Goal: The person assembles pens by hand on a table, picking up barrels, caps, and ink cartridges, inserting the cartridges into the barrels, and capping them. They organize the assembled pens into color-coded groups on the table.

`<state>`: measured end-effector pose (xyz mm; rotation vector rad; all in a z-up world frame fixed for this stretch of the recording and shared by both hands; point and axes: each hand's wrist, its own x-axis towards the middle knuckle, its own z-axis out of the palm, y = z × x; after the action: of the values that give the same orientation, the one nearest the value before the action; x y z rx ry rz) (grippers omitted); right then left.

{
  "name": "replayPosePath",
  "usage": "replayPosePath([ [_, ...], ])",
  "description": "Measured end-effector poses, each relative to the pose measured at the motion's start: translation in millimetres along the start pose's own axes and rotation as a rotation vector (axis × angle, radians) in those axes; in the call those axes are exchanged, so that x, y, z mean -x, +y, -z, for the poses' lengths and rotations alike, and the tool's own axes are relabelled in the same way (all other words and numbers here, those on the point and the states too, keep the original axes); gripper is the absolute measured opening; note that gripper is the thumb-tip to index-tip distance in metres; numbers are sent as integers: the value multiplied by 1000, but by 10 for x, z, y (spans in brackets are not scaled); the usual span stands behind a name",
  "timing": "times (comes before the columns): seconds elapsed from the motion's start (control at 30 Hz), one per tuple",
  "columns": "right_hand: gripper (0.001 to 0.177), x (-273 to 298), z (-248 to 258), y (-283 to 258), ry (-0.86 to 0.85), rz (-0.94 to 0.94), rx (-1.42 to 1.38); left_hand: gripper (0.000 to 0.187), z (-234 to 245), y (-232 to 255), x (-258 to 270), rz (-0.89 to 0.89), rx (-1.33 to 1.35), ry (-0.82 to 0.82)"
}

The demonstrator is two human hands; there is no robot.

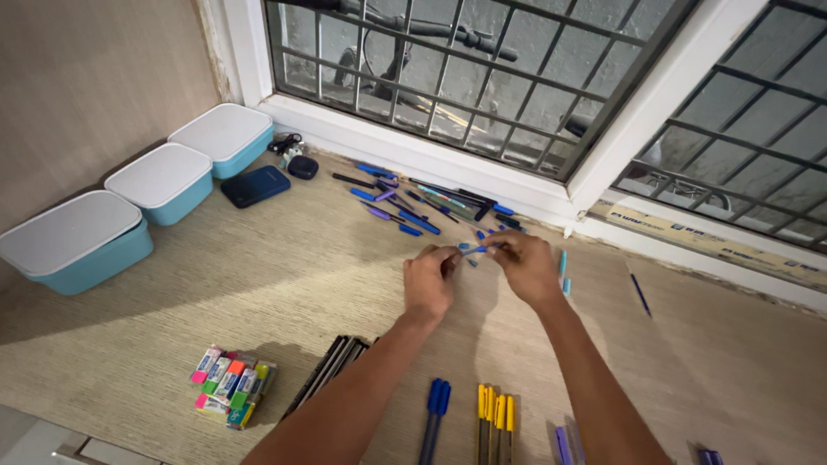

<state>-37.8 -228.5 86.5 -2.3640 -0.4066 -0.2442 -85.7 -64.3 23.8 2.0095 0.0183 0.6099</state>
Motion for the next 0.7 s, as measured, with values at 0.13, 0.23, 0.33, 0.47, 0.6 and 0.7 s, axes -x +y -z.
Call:
replayPosePath([
  [0.13, 16, 34, -59, -28, 21, 80, -25, 10, -57, -62, -6, -145, 84, 135],
  [0.23, 15, 105, -50, -55, 84, 199, -125, 8, -36, -70, 29, -185, 128, 182],
  [0.33, 17, 209, -6, -150, 123, 121, -61, 9, -13, 14, 24, -296, 216, 194],
  [0.47, 21, 418, 137, -98, 202, 137, -214, 15, 3, 125, 96, -304, 209, 53],
  [0.6, 26, 557, 345, -125, 287, 135, -421, 18, -31, 366, 132, -317, 239, -133],
  [0.7, 26, 645, 589, -201, 362, 87, -424, 18, -114, 583, 106, -247, 375, -302],
])
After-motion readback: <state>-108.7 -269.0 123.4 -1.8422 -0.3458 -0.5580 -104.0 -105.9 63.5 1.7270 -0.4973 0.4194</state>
